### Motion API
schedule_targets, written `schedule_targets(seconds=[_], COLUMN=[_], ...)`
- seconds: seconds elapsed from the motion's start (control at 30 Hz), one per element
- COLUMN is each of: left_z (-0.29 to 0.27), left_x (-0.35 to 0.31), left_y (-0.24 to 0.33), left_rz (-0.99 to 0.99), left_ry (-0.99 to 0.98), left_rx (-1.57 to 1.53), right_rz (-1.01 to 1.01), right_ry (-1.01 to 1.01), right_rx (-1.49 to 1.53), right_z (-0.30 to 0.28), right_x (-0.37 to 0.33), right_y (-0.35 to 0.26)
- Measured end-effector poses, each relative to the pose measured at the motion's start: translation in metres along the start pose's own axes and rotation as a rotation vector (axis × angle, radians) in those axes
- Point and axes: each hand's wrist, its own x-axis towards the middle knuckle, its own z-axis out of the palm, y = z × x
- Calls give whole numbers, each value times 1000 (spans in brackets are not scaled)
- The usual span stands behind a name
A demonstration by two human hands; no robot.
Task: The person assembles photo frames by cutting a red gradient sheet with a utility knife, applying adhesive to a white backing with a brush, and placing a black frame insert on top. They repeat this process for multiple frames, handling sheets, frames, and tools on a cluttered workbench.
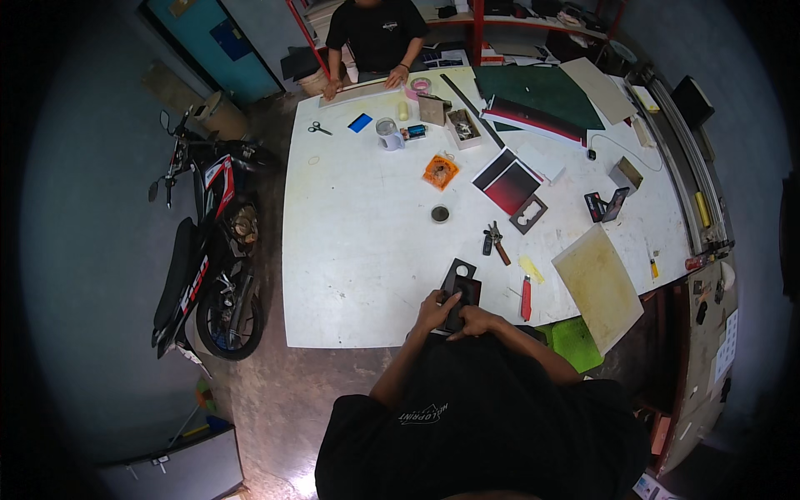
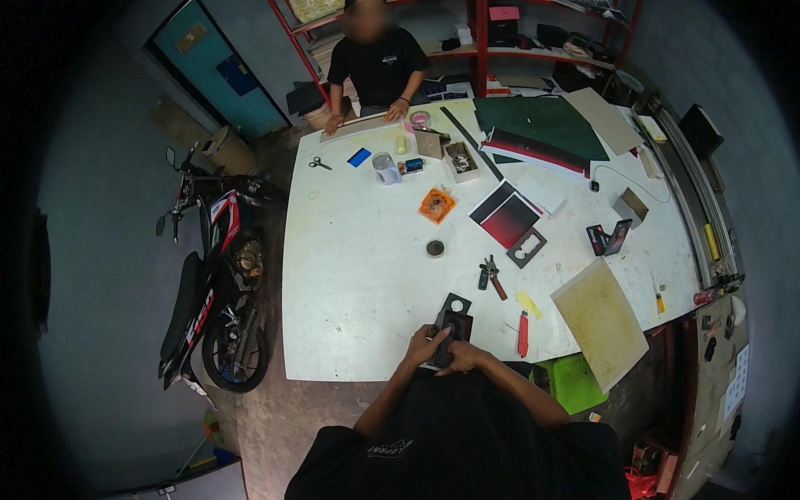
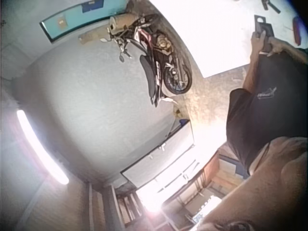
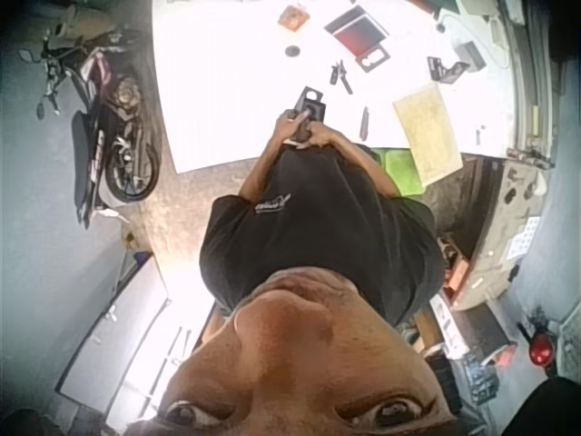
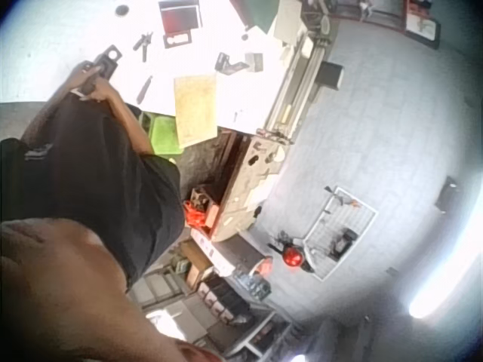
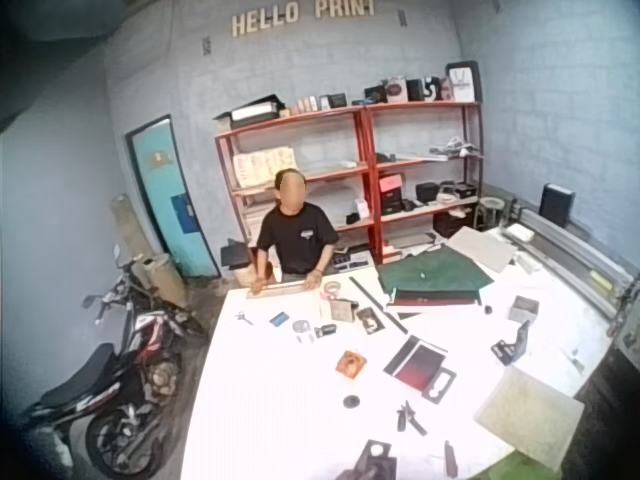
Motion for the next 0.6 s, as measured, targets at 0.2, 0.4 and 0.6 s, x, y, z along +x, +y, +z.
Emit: schedule_targets(seconds=[0.2, 0.4, 0.6], left_z=[-1, 0, 1], left_x=[-1, 2, 5], left_y=[4, -1, -3], left_rz=[-14, -21, -51], left_ry=[8, 15, 5], left_rx=[-2, 28, 18], right_rz=[-1, 21, 12], right_ry=[4, 7, 10], right_rx=[-24, -57, -56], right_z=[-1, -1, 1], right_x=[0, 1, 4], right_y=[0, 0, 5])
